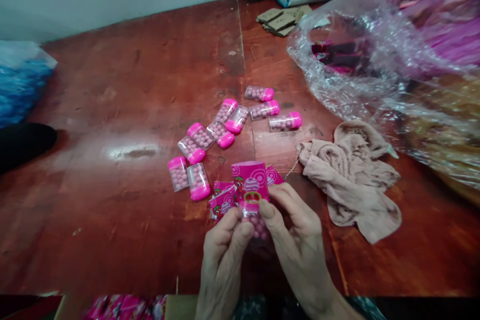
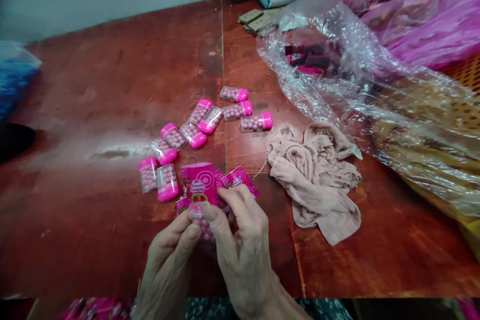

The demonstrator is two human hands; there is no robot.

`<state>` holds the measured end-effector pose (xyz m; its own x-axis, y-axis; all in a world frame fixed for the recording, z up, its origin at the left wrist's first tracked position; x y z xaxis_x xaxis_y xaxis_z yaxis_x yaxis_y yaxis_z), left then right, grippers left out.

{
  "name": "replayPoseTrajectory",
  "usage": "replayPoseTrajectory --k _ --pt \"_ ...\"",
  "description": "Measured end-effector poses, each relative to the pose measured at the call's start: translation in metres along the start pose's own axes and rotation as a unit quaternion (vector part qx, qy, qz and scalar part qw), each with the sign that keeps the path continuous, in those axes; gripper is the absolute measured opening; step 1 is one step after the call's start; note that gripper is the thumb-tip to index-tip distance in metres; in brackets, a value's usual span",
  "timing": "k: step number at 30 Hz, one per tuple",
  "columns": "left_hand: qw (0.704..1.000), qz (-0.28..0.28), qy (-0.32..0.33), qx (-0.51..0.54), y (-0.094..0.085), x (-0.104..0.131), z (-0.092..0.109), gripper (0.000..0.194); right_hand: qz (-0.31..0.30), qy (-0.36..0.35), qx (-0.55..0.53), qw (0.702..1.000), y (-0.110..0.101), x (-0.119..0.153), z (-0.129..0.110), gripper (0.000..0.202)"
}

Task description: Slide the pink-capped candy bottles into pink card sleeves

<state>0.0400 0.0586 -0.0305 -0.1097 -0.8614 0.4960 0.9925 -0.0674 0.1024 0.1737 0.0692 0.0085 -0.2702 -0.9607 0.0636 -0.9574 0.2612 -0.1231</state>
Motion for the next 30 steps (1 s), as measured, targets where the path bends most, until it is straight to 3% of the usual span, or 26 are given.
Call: replayPoseTrajectory --k 4,9,12,17,21,26,30 --pt "0.998 0.055 0.006 0.041 -0.008 0.005 0.000 0.013 -0.028 0.042 -0.055 0.997 0.022 0.004 0.010 0.028" --pt "0.990 0.111 0.012 0.092 -0.017 0.005 0.006 0.011 -0.064 0.081 -0.099 0.990 0.039 0.022 0.023 0.024" --pt "0.991 0.107 -0.001 0.082 -0.015 0.001 0.007 0.013 -0.072 0.120 -0.150 0.979 0.038 0.021 0.032 0.020" --pt "0.997 0.041 -0.028 0.059 -0.001 -0.002 0.000 0.019 -0.042 0.190 -0.216 0.957 0.029 0.009 0.042 0.026" --pt "0.994 0.083 -0.016 0.072 -0.005 0.003 0.002 0.034 -0.019 0.200 -0.218 0.955 0.027 0.005 0.041 0.026" --pt "0.988 0.134 0.012 0.077 -0.012 0.010 0.013 0.049 -0.078 0.242 -0.287 0.924 0.050 0.019 0.046 0.023" --pt "0.993 0.090 0.013 0.081 -0.006 0.006 0.017 0.047 -0.115 0.254 -0.325 0.904 0.052 0.021 0.043 0.020"
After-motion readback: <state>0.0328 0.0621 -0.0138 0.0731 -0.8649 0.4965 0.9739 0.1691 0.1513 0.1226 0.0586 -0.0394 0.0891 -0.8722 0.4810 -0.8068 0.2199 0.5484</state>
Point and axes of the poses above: each hand's wrist, its own x-axis away from the middle knuckle, its own y-axis out of the palm, z = x × y, the point moved 10 cm from there along -x, towards the middle knuckle, and after that the axes turned 1 degree about -y, right-handed, at the moved point
